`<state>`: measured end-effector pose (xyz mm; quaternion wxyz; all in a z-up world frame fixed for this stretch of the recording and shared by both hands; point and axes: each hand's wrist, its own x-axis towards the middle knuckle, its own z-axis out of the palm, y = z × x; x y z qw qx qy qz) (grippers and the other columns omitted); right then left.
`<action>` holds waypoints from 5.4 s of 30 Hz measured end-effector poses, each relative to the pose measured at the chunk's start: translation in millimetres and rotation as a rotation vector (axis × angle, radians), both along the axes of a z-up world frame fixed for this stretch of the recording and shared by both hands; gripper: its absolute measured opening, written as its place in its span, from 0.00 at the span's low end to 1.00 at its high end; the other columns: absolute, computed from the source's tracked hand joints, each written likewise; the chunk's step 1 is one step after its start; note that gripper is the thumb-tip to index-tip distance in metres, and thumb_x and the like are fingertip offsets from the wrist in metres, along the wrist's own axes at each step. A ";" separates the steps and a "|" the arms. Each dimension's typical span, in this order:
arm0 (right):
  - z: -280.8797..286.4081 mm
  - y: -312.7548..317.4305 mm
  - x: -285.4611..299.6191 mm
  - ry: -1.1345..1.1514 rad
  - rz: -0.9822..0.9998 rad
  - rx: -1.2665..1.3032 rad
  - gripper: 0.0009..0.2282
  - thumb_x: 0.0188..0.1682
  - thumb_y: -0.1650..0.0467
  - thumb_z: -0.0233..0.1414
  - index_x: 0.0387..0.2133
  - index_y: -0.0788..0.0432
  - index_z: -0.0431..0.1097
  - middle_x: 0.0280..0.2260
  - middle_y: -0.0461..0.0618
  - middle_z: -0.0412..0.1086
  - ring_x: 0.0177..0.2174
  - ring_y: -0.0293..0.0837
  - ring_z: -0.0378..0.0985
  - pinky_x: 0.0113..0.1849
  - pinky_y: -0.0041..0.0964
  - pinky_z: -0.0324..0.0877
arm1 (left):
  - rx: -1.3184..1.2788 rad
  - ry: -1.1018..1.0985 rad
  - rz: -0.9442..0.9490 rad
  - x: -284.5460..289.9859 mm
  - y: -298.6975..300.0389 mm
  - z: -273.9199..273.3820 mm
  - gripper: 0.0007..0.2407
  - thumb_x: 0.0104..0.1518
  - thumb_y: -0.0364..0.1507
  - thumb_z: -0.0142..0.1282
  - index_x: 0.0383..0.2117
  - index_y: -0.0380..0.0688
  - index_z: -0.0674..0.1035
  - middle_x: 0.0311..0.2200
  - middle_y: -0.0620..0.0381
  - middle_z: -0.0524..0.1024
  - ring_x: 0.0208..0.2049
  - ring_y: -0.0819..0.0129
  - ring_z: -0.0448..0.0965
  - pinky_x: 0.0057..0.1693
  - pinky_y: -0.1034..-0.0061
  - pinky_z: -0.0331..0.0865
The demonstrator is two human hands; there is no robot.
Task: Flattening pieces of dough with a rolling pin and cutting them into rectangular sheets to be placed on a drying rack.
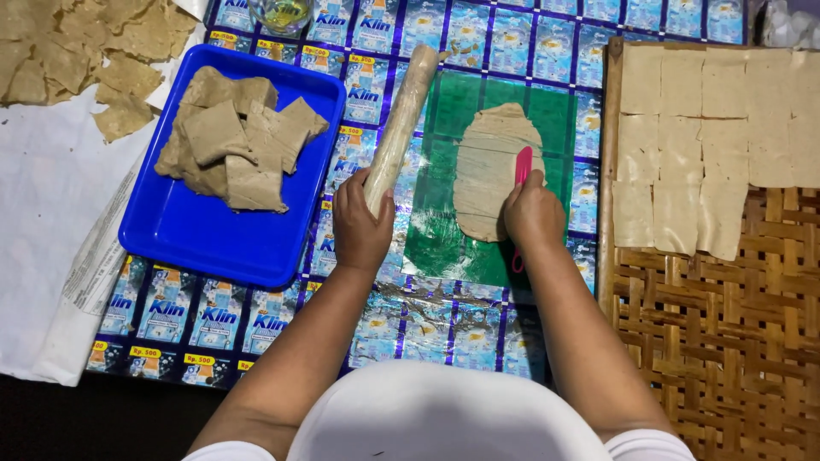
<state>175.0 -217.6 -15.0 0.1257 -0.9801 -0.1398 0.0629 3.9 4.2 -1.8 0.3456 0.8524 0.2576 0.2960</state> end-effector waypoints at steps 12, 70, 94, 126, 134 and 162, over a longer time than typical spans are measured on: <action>15.6 -22.1 -43.3 0.079 -0.024 0.061 0.13 0.55 0.63 0.44 0.39 0.62 0.64 0.30 0.73 0.74 0.36 0.76 0.78 0.37 0.68 0.73 | -0.026 0.016 -0.005 -1.6 1.1 4.5 0.16 0.64 0.32 0.56 0.55 0.41 0.71 0.48 0.46 0.73 0.48 0.49 0.75 0.54 0.55 0.71; 89.8 -93.8 -103.8 0.062 -0.077 -0.324 0.21 0.55 0.66 0.47 0.61 0.28 0.67 0.36 0.56 0.69 0.43 0.61 0.78 0.43 0.56 0.77 | -0.032 0.023 -0.013 0.9 0.8 7.2 0.16 0.63 0.30 0.57 0.55 0.39 0.72 0.49 0.45 0.73 0.50 0.47 0.75 0.56 0.53 0.70; 93.4 20.2 140.0 -0.148 0.341 -0.542 0.17 0.53 0.69 0.45 0.45 0.34 0.80 0.37 0.49 0.82 0.42 0.56 0.84 0.42 0.52 0.76 | -0.028 0.060 0.000 3.5 0.8 5.9 0.16 0.64 0.30 0.57 0.55 0.40 0.71 0.50 0.46 0.73 0.51 0.48 0.75 0.56 0.54 0.71; 71.8 -78.2 -82.1 0.444 -0.202 -0.080 0.16 0.61 0.60 0.37 0.50 0.54 0.68 0.41 0.72 0.76 0.50 0.71 0.75 0.51 0.64 0.69 | 0.324 -0.054 -0.567 19.0 -96.3 -34.1 0.19 0.60 0.40 0.60 0.53 0.50 0.72 0.51 0.52 0.72 0.57 0.52 0.73 0.59 0.59 0.70; 76.6 -83.9 -103.2 0.416 0.069 -0.113 0.14 0.60 0.57 0.37 0.44 0.50 0.65 0.33 0.70 0.77 0.42 0.72 0.79 0.45 0.66 0.72 | 0.377 -0.047 -0.595 33.8 -102.3 -36.7 0.16 0.61 0.38 0.57 0.51 0.48 0.72 0.44 0.53 0.73 0.50 0.54 0.76 0.52 0.62 0.71; 10.1 -39.3 71.5 0.272 0.101 -0.045 0.15 0.58 0.58 0.45 0.48 0.49 0.75 0.41 0.64 0.77 0.49 0.68 0.75 0.48 0.64 0.71 | -0.367 -0.037 -0.389 38.7 -83.5 36.5 0.16 0.66 0.24 0.45 0.60 0.37 0.72 0.55 0.35 0.71 0.59 0.34 0.71 0.58 0.53 0.74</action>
